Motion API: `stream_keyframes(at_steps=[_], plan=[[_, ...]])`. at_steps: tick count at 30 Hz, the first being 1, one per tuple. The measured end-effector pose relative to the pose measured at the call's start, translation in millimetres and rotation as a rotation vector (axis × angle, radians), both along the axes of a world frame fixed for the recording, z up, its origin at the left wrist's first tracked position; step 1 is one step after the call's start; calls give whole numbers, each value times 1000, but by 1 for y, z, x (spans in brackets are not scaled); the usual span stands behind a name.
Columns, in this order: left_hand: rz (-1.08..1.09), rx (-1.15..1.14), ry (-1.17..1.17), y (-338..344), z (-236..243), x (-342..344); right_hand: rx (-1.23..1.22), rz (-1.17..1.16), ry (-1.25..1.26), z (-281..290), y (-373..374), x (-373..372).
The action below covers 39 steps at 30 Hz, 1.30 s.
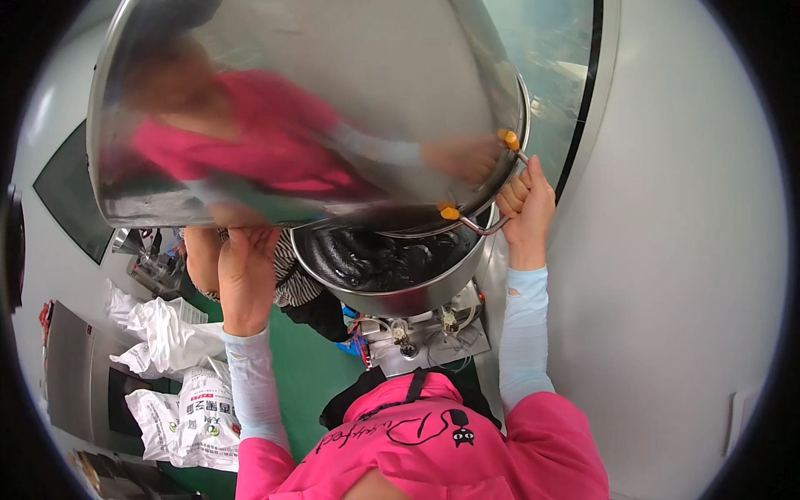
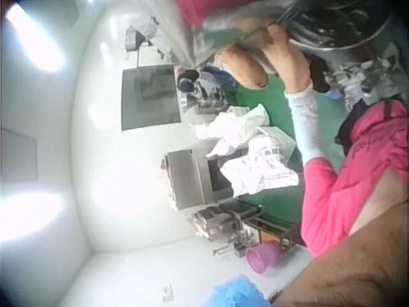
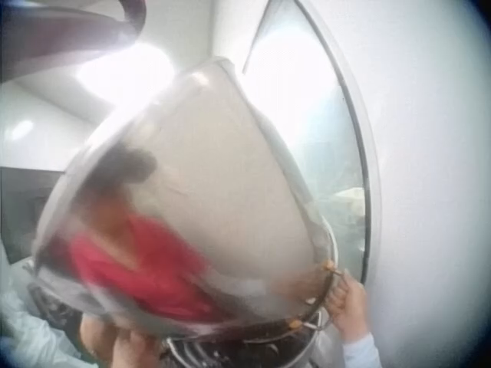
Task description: Pouring a dark liquid, possibly black sesame paste, from a large metal bucket into a processing machine.
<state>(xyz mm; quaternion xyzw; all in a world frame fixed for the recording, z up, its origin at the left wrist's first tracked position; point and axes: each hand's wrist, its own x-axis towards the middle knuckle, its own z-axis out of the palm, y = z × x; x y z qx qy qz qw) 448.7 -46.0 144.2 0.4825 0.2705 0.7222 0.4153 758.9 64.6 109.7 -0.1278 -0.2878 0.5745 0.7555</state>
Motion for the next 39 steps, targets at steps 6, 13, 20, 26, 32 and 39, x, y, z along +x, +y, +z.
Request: stream_keyframes(at_steps=[6, 13, 20, 26, 32, 39], plan=[[25, 10, 44, 0, 0, 5, -5, 8, 15, 0, 2, -3], [-44, 86, 7, 7, -14, 3, -48, -1, 85, 6, -4, -7], [-2, 71, 40, 4, -11, 8, 6, 34, 78, -2, 1, -3], [7, 85, 42, 2, -7, 12, -7, 42, 83, -3, 1, -3], [26, 84, 36, 3, -3, 14, -13, 39, 87, 0, 2, -2], [27, 82, 20, 2, -6, 12, 9, 97, 103, 0, 2, -1]])
